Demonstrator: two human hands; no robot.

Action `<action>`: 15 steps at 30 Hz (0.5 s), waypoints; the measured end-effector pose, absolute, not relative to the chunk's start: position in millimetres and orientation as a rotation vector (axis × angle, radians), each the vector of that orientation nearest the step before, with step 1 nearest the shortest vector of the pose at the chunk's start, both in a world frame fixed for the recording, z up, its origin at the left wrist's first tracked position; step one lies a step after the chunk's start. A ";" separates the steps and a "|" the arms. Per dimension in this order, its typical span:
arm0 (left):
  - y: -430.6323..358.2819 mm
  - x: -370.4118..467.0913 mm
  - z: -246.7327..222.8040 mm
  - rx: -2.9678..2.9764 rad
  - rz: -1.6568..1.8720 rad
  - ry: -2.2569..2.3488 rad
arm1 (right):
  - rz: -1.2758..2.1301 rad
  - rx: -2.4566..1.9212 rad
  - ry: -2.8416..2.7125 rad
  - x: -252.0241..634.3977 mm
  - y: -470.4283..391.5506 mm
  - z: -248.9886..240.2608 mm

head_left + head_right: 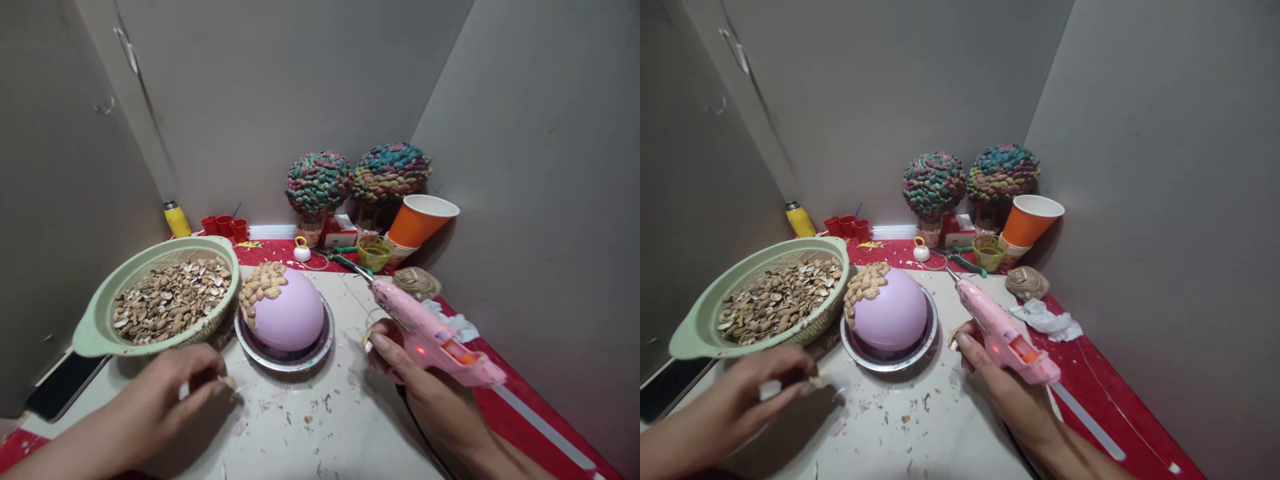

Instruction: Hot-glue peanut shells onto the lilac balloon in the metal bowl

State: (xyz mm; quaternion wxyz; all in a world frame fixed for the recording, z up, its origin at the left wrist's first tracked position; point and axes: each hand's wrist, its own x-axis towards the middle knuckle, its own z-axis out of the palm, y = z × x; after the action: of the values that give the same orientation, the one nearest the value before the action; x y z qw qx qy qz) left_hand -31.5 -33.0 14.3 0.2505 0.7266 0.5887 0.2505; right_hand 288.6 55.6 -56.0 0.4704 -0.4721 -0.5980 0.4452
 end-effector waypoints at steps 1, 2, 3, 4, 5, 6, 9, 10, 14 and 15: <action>-33.0 -40.5 26.3 2.096 0.716 1.661 | 1.095 -1.165 -1.473 288.5 55.4 -56.0; -30.6 -51.1 36.6 2.185 0.756 1.722 | 1.100 -1.174 -1.479 288.5 55.0 -56.1; -25.8 -62.4 44.6 2.197 0.797 1.842 | 1.108 -1.185 -1.484 288.8 54.6 -56.1; -18.9 -73.8 50.1 2.186 0.793 1.960 | 1.117 -1.196 -1.490 289.2 54.1 -56.3; -10.7 -84.5 53.2 2.137 0.737 2.073 | 1.119 -1.209 -1.493 289.8 53.7 -56.7; -2.2 -93.8 54.6 2.070 0.599 2.149 | 1.114 -1.223 -1.492 290.5 53.3 -57.3; 15.1 -108.9 54.3 2.007 0.553 2.272 | 1.083 -1.258 -1.488 291.4 53.4 -59.9; 15.9 -108.7 54.4 2.004 0.573 2.272 | 1.077 -1.260 -1.480 291.2 53.9 -60.5; -1.7 -83.0 55.1 1.916 0.846 2.217 | 1.140 -1.247 -1.475 288.5 54.5 -59.9; -7.9 -71.8 53.5 1.892 0.926 2.174 | 1.157 -1.238 -1.476 287.9 53.9 -59.4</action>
State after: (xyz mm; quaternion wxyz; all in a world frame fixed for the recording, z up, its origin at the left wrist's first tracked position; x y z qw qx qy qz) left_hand -71.8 -7.9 53.5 0.0574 0.6240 0.7170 0.3054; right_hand 287.9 53.9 -59.4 0.4323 -0.4969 -0.5924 0.4641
